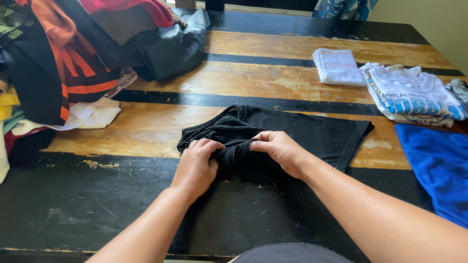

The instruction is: The person folds several pieces of clothing by hand on a table, including a black undergarment, a pair of checkered shorts, and a pair of blue shorts, then places each folded item onto a stack.

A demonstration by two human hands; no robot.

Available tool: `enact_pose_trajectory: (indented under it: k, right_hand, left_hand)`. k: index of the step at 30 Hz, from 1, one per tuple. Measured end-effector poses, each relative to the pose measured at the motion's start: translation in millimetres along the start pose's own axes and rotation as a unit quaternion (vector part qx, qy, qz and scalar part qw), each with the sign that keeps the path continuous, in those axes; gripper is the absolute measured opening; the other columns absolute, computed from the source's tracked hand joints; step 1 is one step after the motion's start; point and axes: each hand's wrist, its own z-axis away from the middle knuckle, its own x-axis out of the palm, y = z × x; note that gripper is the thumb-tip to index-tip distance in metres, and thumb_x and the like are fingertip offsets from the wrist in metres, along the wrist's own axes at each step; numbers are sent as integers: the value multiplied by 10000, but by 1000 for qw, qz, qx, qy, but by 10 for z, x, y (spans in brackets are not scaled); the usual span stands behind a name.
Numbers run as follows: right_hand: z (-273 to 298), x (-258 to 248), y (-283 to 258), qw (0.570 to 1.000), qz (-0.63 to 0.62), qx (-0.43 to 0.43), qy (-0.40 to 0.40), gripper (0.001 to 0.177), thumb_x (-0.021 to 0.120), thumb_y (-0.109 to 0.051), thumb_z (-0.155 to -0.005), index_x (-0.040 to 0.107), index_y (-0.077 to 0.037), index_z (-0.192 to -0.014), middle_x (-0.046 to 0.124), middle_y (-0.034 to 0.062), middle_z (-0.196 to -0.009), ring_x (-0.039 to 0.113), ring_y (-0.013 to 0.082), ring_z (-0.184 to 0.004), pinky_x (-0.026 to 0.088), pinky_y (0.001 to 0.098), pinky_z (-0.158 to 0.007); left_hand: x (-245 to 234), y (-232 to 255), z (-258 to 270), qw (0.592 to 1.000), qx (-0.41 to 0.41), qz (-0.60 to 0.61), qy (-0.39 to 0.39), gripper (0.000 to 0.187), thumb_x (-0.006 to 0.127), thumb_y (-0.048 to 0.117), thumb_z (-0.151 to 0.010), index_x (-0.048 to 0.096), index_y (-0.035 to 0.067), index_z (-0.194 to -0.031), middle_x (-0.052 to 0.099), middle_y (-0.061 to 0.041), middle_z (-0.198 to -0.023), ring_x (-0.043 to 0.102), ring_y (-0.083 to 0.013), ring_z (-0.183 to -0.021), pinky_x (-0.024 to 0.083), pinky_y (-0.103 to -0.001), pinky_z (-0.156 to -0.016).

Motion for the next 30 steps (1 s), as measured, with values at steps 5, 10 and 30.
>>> enact_pose_trajectory:
  k: [5,10,30]
  right_hand:
    - [66,8,-22,997,81,3,9,141,792,-169,-837,784,-98,-959,730,-25,-840,571,52,-719,443,226,-651]
    - [-6,82,30,989,135,16,57,189,775,-265,-889,771,-83,-939,707,-25,-816,562,60,-700,465,247,-642]
    - [59,205,40,943,292,-85,135,138,783,-175,-826,766,-71,-916,645,43,-701,552,103,-639,464,291,-599]
  left_hand:
    - [-13,-379,-362,987,-96,129,29,258,751,176,-839,731,25,-1046,727,-172,-970,725,-298,-928,561,-408,-808]
    - [-234,-341,-666,957,-273,47,-81,417,727,424,-956,742,9,-922,751,-232,-847,738,-370,-820,544,-466,-755]
    - [-34,79,-188,995,77,-60,-6,286,671,348,-894,759,216,-1132,626,-46,-1110,530,-292,-1123,412,-466,-957]
